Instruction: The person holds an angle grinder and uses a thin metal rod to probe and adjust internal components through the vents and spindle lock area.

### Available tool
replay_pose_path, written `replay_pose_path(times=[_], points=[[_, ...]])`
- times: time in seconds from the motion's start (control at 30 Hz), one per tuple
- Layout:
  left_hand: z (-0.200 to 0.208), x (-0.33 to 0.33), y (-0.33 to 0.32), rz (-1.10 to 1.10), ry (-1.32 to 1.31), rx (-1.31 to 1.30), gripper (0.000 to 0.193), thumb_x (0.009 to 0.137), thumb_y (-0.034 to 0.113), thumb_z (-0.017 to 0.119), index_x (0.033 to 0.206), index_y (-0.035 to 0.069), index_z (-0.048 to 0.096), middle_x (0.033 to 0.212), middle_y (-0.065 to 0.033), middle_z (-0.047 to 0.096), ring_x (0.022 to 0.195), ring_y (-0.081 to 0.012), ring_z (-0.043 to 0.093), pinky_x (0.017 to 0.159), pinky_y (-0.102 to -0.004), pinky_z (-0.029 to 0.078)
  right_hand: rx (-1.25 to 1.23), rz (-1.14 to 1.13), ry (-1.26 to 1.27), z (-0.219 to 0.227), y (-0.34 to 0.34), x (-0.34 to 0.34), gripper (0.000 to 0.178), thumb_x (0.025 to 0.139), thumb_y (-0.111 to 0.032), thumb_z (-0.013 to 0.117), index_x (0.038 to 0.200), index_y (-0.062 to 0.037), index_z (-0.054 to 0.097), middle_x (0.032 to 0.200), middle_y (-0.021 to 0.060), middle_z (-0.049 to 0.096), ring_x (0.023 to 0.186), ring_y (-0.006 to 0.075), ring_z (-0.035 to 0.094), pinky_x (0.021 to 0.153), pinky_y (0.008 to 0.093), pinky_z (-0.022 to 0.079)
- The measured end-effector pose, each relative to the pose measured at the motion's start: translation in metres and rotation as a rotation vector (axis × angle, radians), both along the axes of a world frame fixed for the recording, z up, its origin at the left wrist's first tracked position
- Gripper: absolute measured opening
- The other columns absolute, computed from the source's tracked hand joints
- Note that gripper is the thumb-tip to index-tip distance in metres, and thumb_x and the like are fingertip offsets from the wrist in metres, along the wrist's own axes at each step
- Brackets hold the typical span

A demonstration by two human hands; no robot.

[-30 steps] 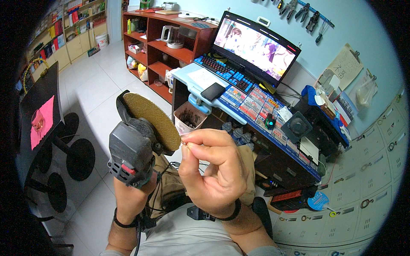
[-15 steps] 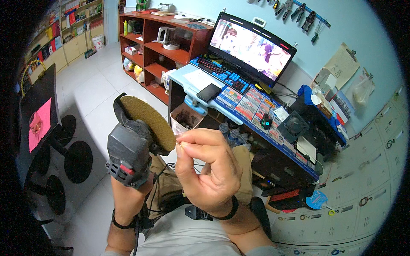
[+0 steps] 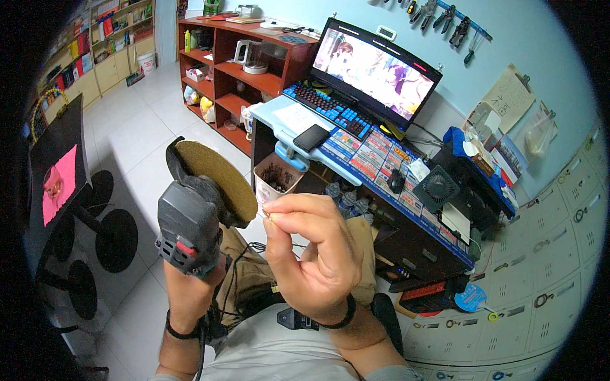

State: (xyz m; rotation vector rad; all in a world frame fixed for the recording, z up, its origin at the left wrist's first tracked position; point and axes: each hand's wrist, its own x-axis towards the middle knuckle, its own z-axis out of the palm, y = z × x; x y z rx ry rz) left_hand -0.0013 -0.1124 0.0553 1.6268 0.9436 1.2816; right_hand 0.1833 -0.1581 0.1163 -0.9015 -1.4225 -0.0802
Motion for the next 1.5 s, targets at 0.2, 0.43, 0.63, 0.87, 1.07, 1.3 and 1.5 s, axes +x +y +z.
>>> replay_pose_path(times=[0.2,0.43,0.63,0.87,1.07,1.3,1.5], points=[[0.002,0.0,-0.001,-0.011,-0.026,-0.028,0.031,0.072,-0.005,0.079,0.103,-0.002,0.074,0.095,-0.0096,0.078,0.085,-0.0186,0.072,0.08,-0.032,0.057,0.022,0.007,0.01,-0.006,0.012,-0.002,0.022,0.089,0.016,0.071,0.107,0.0046,0.064,0.109,0.0204,0.071,0.094,0.0245,0.069,0.083,0.0323,0.056],[-0.003,-0.005,0.002,-0.007,-0.057,-0.023,0.031,0.074,-0.004,0.08,0.104,-0.001,0.075,0.096,-0.0094,0.078,0.086,-0.0186,0.073,0.081,-0.0319,0.057,0.043,-0.005,0.001,-0.002,0.003,-0.004,0.023,0.089,0.016,0.07,0.108,0.0047,0.062,0.108,0.0204,0.072,0.094,0.0249,0.069,0.083,0.0326,0.056],[-0.006,-0.01,0.002,-0.096,0.055,-0.037,0.044,0.079,-0.002,0.078,0.121,0.0,0.067,0.114,-0.0101,0.073,0.104,-0.0234,0.07,0.095,-0.0359,0.054,0.031,0.013,-0.021,-0.006,0.014,-0.001,0.023,0.09,0.016,0.07,0.108,0.0042,0.062,0.109,0.0206,0.071,0.096,0.0247,0.069,0.082,0.0319,0.056],[-0.009,-0.013,0.008,-0.081,0.057,-0.006,0.045,0.078,-0.003,0.079,0.122,0.0,0.067,0.116,-0.0104,0.073,0.106,-0.0235,0.07,0.096,-0.0355,0.053,0.036,-0.002,0.008,-0.007,0.007,0.0,0.022,0.091,0.015,0.071,0.108,0.0038,0.063,0.109,0.02,0.072,0.096,0.0248,0.069,0.083,0.0311,0.056],[0.001,0.001,0.001,-0.006,-0.062,-0.03,0.029,0.073,-0.003,0.077,0.102,-0.002,0.073,0.095,-0.0095,0.078,0.085,-0.0201,0.072,0.08,-0.0322,0.056,0.019,-0.02,0.012,-0.006,0.016,-0.003,0.02,0.09,0.014,0.072,0.105,0.0042,0.064,0.106,0.02,0.072,0.092,0.0256,0.071,0.083,0.0336,0.057],[-0.008,0.0,0.007,0.006,-0.022,0.007,0.032,0.072,-0.005,0.073,0.104,-0.001,0.073,0.096,-0.0094,0.077,0.088,-0.0222,0.073,0.082,-0.0335,0.056,0.025,-0.041,-0.001,-0.004,0.005,-0.001,0.02,0.09,0.013,0.072,0.106,0.0042,0.064,0.105,0.0193,0.073,0.092,0.0269,0.072,0.083,0.0347,0.058],[-0.003,0.006,0.0,-0.002,-0.073,0.006,0.03,0.074,-0.005,0.071,0.103,-0.001,0.073,0.096,-0.01,0.077,0.088,-0.023,0.073,0.083,-0.0338,0.056,0.033,-0.035,-0.025,-0.002,0.012,-0.001,0.022,0.088,0.014,0.073,0.106,0.0049,0.064,0.104,0.02,0.073,0.091,0.0288,0.072,0.082,0.0364,0.058]])
